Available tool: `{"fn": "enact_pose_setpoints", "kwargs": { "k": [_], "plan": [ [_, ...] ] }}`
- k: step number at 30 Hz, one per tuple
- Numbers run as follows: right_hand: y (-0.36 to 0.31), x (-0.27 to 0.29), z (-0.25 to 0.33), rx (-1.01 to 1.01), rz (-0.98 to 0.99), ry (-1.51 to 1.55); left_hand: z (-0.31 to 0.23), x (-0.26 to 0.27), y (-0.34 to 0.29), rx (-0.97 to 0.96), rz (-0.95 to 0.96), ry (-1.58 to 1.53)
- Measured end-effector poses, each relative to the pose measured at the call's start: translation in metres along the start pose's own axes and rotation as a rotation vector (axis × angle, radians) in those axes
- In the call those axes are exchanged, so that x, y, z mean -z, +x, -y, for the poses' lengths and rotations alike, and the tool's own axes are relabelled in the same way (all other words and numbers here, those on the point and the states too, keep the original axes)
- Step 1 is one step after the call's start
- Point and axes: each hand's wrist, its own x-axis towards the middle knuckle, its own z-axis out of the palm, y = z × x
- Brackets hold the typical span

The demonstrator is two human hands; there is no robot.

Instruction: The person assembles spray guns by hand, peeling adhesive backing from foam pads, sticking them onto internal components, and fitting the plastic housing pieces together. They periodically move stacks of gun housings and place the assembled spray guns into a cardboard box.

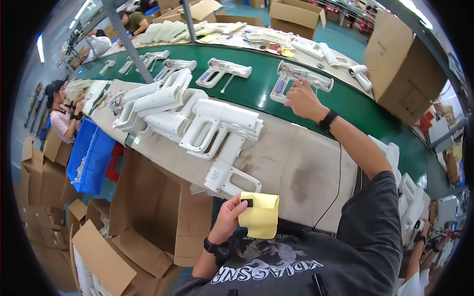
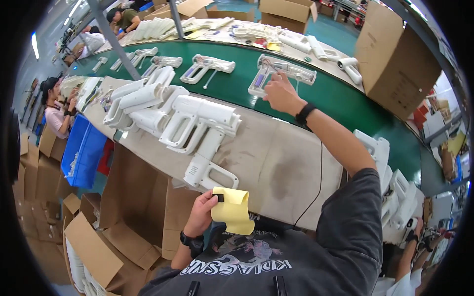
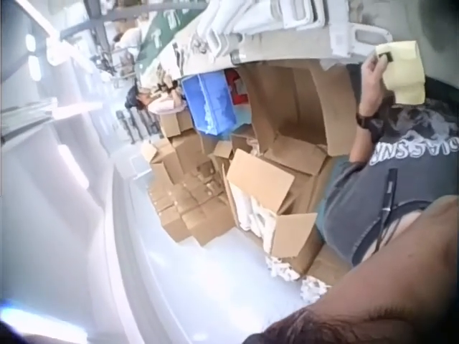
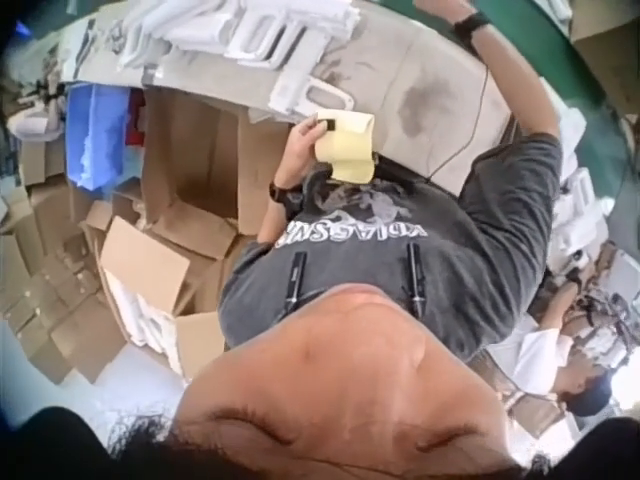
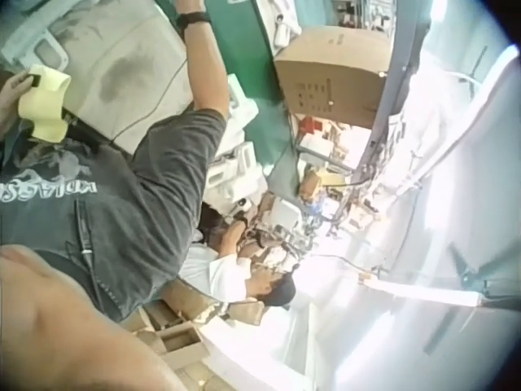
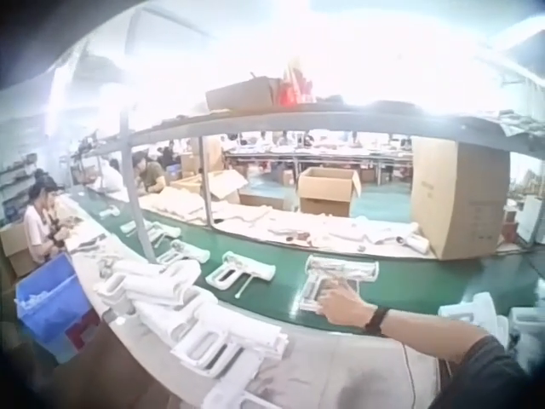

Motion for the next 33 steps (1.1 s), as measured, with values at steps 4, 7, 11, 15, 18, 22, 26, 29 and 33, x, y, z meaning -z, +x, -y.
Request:
{"fn": "enact_pose_setpoints", "kwargs": {
  "k": [4,7,11,15,18,22,26,29,33],
  "plan": [
    [-0.074,0.052,0.05,0.124,0.063,0.079,0.0,-0.005,0.01,-0.01,0.059,-0.041],
    [-0.127,0.064,0.09,0.151,0.138,0.114,0.0,-0.007,0.019,0.005,0.082,-0.049],
    [-0.18,0.054,0.138,0.222,0.156,0.24,-0.002,-0.015,0.027,0.008,0.088,-0.038],
    [-0.204,0.038,0.173,0.221,0.143,0.277,0.0,-0.019,0.03,0.0,0.069,-0.01],
    [-0.219,0.026,0.19,0.15,0.138,0.234,0.001,-0.024,0.033,0.01,0.011,0.033],
    [-0.222,0.056,0.177,-0.05,-0.05,0.557,0.001,-0.037,0.033,-0.044,-0.045,0.182],
    [-0.215,0.105,0.168,-0.349,-0.19,0.62,0.01,-0.036,0.032,-0.115,-0.022,0.357],
    [-0.2,0.115,0.189,-0.285,-0.281,0.728,0.014,-0.052,0.034,-0.057,0.041,0.361],
    [-0.201,0.086,0.209,-0.25,-0.309,0.878,0.019,-0.06,0.034,-0.159,0.161,0.618]
  ]
}}
